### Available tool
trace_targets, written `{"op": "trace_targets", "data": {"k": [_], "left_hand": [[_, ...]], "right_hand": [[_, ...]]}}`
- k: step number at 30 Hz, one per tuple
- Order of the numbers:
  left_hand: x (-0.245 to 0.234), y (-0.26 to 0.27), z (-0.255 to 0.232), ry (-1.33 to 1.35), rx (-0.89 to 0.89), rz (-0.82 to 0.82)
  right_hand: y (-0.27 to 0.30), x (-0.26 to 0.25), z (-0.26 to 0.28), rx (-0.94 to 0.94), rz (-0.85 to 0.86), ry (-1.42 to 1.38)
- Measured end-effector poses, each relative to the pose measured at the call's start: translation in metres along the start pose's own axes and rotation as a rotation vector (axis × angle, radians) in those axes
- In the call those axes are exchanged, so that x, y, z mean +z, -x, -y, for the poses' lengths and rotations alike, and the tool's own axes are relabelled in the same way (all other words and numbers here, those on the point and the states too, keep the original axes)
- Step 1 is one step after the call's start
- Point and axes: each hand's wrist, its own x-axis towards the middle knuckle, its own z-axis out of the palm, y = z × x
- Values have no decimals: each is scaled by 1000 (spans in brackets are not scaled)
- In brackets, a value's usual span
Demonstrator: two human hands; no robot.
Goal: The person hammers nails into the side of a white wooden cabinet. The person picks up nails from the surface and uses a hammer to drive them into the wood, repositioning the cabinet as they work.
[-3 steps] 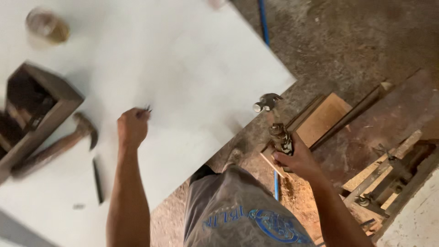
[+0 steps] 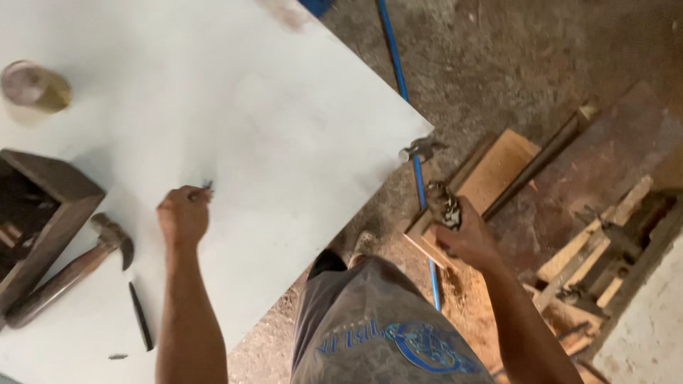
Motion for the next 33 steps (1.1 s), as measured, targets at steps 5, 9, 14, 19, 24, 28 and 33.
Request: {"op": "trace_targets", "data": {"k": [5,9,14,19,24,28,33], "left_hand": [[-3,-17,-6,-202,188,-98],[7,-39,10,-306,411,-147],[2,-29,21,-318,85,-35],[10,-36,41,-594,79,-65],[35,-9,12,-523,-36,-197],[64,7,-41,-332,-212,-235],[74,6,-125,-562,-178,-297]], "right_hand": [[-31,-39,-12,-11,-123,-194],[-31,-58,-5,27,-259,-232],[-64,-77,26,88,-294,-189],[-142,-106,36,70,-198,-125],[-261,-157,54,-340,32,-54],[-347,-213,90,-238,166,219],[-419,-289,107,-355,261,373]]}}
